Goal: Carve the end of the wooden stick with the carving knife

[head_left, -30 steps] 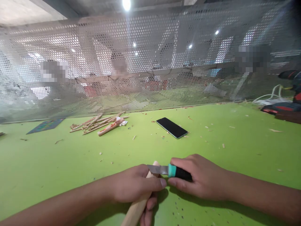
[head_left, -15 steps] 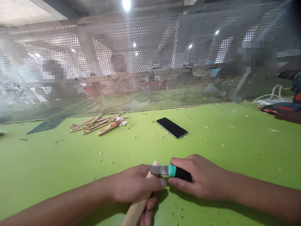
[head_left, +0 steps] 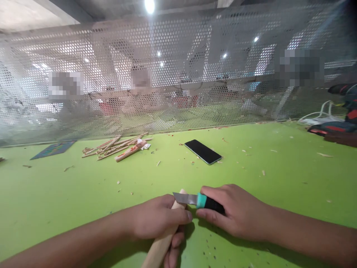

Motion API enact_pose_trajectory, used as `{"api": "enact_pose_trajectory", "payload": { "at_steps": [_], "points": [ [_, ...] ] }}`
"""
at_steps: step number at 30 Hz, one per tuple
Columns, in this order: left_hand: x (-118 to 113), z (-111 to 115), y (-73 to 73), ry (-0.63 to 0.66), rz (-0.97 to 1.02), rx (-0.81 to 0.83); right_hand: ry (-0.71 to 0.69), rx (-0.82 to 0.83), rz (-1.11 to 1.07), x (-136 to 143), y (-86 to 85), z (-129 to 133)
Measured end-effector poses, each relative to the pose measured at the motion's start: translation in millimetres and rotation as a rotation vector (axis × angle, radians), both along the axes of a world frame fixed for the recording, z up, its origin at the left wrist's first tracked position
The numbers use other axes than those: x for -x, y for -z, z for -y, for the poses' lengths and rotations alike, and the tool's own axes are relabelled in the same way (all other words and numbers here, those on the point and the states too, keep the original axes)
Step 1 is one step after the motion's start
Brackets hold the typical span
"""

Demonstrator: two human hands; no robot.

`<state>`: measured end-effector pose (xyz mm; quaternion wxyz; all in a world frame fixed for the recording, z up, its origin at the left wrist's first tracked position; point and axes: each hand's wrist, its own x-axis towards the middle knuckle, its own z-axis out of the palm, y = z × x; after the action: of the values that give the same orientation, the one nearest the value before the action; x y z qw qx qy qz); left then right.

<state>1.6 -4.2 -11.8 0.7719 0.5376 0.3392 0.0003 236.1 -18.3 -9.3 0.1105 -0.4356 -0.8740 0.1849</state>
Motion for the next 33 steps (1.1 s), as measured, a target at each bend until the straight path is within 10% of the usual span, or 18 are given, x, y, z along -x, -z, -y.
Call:
{"api": "enact_pose_trajectory", "payload": {
  "at_steps": [33],
  "points": [
    [2.4, 6.4, 4.0, -0.084, -0.019, -0.029, 0.083, 0.056, -0.081, 0.5, -6.4, -5.7]
  ]
}}
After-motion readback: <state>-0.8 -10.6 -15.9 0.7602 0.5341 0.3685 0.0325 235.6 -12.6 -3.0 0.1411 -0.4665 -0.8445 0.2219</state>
